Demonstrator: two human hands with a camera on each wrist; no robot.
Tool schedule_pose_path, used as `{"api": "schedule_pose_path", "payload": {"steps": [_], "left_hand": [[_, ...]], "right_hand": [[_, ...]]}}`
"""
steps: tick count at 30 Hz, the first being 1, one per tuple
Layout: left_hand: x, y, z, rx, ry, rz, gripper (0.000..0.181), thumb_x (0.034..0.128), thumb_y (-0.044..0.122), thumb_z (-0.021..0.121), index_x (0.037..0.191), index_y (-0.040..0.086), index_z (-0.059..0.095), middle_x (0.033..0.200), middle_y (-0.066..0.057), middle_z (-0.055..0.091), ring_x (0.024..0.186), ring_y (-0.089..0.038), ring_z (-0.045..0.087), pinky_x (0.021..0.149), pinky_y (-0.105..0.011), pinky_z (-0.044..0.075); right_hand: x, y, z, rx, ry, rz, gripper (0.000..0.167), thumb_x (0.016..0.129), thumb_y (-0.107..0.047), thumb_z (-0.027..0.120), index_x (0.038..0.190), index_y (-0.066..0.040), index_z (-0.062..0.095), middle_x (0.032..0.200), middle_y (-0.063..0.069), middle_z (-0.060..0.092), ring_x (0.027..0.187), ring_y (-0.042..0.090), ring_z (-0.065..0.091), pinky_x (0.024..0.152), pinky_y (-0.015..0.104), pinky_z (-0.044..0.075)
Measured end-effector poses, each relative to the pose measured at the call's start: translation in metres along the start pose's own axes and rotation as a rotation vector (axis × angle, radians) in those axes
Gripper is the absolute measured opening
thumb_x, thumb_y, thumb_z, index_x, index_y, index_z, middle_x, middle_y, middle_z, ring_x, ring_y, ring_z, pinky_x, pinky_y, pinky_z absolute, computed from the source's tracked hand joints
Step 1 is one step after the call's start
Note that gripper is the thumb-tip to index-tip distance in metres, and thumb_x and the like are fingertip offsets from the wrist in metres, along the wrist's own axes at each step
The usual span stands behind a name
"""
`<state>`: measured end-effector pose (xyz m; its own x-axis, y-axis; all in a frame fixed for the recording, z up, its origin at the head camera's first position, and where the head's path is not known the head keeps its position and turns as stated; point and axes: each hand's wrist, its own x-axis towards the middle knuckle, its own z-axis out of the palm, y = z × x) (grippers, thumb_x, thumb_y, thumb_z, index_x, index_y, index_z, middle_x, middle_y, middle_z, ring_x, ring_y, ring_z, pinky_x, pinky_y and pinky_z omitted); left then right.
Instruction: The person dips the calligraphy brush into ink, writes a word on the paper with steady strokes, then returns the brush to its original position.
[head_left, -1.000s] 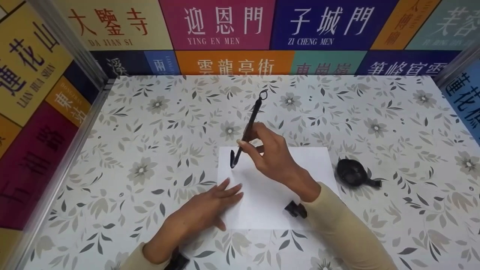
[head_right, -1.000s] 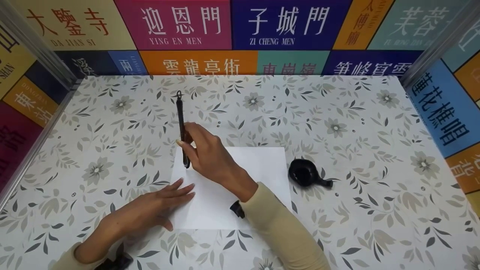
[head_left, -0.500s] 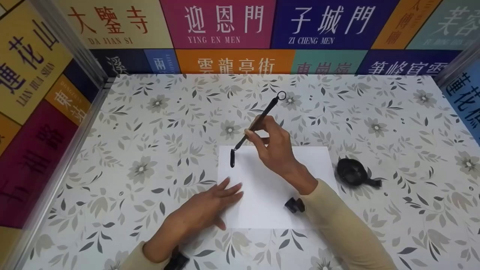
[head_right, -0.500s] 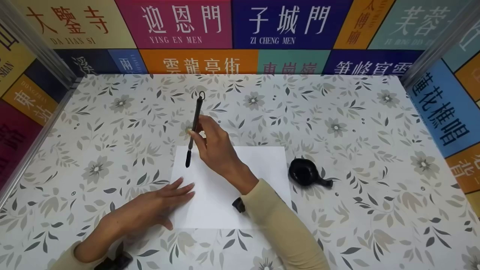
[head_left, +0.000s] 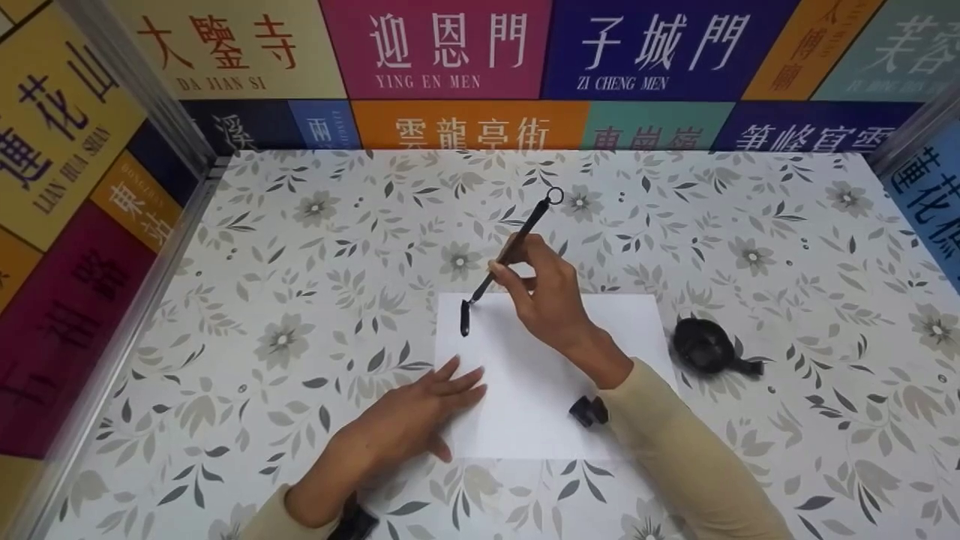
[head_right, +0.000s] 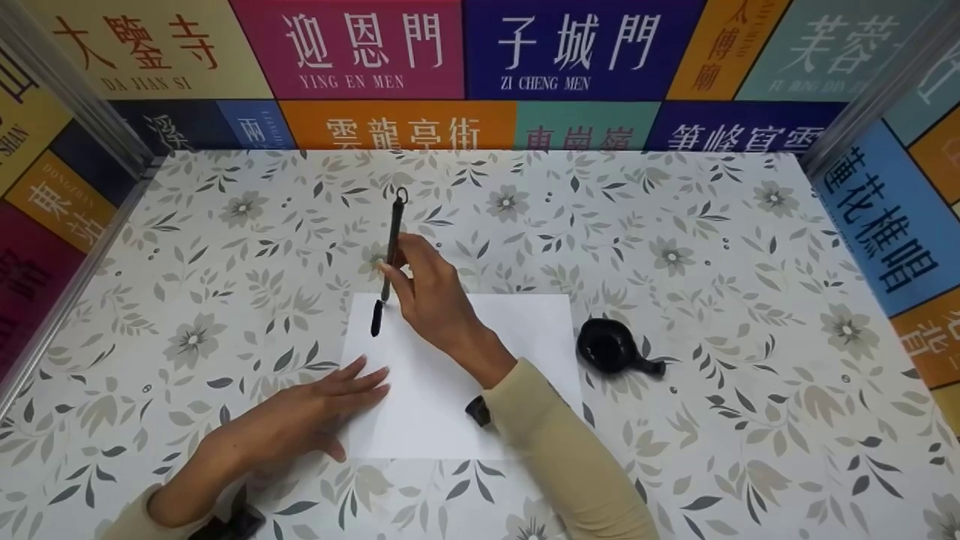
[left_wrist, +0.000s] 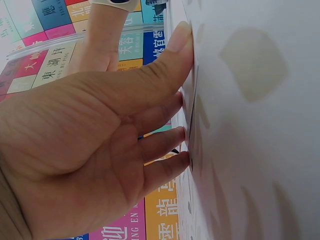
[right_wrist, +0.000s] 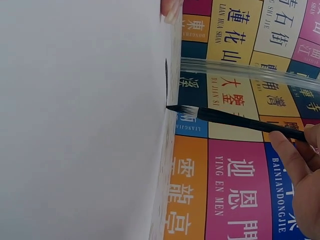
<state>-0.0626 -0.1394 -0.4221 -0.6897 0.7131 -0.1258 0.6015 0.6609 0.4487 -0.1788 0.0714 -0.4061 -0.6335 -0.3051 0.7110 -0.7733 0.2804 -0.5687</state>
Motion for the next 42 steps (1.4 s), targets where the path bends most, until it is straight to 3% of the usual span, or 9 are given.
{"api": "schedule_pose_path", "payload": {"steps": [11,23,33,42], "left_hand": [[0.0,0.001,0.0,0.04,0.023,0.016,0.082,0.0673,0.026,0.078,0.141,0.008,0.048,0.15,-0.003,0.037,0.139,-0.029,0.028,0.102,-0.044,0.04],[0.0,0.001,0.0,0.049,0.035,0.038,0.081,0.0676,0.026,0.077,0.14,0.006,0.048,0.15,-0.005,0.038,0.139,-0.031,0.028,0.106,-0.045,0.035],[-0.001,0.0,0.001,0.037,0.039,0.032,0.08,0.0684,0.026,0.077,0.141,0.006,0.048,0.15,-0.005,0.037,0.139,-0.03,0.028,0.105,-0.045,0.036],[0.0,0.0,0.001,0.041,0.031,0.022,0.082,0.0669,0.024,0.079,0.141,0.007,0.048,0.15,-0.004,0.037,0.139,-0.03,0.028,0.106,-0.044,0.036]], "right_hand": [[-0.001,0.0,0.001,0.022,-0.022,0.016,0.023,0.093,-0.008,0.061,0.11,0.003,0.05,0.095,0.01,0.059,0.094,0.018,0.066,0.066,0.019,0.055],[-0.001,-0.003,0.0,-0.007,-0.064,-0.007,0.022,0.093,-0.008,0.061,0.11,0.002,0.051,0.096,0.01,0.057,0.09,0.017,0.064,0.065,0.018,0.055],[0.003,-0.01,-0.005,-0.021,-0.14,-0.011,0.017,0.093,-0.007,0.06,0.106,-0.001,0.051,0.092,0.009,0.058,0.089,0.015,0.063,0.062,0.021,0.056],[0.006,-0.017,-0.011,-0.023,-0.225,-0.018,0.018,0.095,-0.007,0.057,0.11,0.0,0.05,0.09,0.008,0.058,0.086,0.014,0.062,0.06,0.016,0.053]]}}
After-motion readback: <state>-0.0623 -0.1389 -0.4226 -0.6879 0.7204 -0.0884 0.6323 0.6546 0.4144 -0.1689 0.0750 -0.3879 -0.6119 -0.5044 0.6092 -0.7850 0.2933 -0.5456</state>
